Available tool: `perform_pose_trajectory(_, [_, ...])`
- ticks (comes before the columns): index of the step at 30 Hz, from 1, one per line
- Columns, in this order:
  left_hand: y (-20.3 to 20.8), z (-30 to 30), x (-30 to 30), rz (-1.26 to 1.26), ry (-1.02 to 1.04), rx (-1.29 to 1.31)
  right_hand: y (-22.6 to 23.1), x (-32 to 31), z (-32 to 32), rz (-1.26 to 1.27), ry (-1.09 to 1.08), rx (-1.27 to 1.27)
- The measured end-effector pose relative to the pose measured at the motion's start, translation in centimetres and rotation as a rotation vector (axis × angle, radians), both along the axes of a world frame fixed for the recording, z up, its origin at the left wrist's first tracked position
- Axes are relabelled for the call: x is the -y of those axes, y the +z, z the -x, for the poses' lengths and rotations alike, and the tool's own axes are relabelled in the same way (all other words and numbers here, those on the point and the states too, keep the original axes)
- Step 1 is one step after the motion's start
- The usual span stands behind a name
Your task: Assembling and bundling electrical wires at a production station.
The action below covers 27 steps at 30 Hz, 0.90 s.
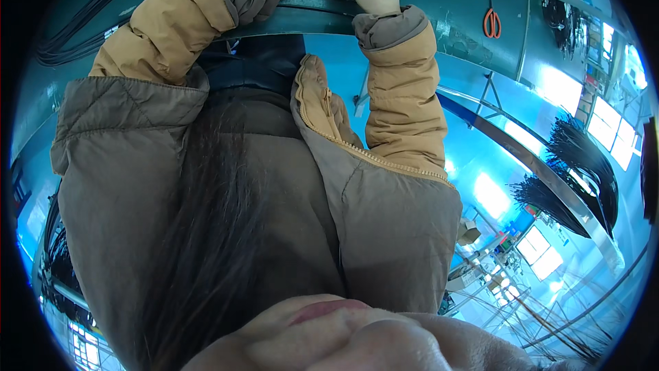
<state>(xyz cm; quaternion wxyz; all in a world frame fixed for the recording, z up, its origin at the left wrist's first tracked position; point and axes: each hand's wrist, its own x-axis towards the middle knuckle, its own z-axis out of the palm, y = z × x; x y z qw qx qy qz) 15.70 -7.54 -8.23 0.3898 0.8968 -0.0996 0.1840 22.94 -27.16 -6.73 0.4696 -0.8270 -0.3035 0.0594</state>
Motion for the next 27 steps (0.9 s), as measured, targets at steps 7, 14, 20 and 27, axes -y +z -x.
perform_pose_trajectory(7, [-0.5,-0.1,-0.3,-0.063,-0.078,0.091,0.5,-0.4,0.1,0.083,0.057,0.343])
perform_pose_trajectory(14, [-0.2,0.4,0.0,-0.001,-0.051,0.024,0.8,0.0,-0.5,0.008,0.128,0.077])
perform_pose_trajectory(20, [2.5,1.3,1.1,0.130,0.012,0.020,0.5,-1.1,0.3,-0.218,0.030,-0.800])
perform_pose_trajectory(27, [0.9,0.2,0.2,0.031,-0.077,0.126,-0.3,-0.2,-0.2,-0.380,0.021,-0.964])
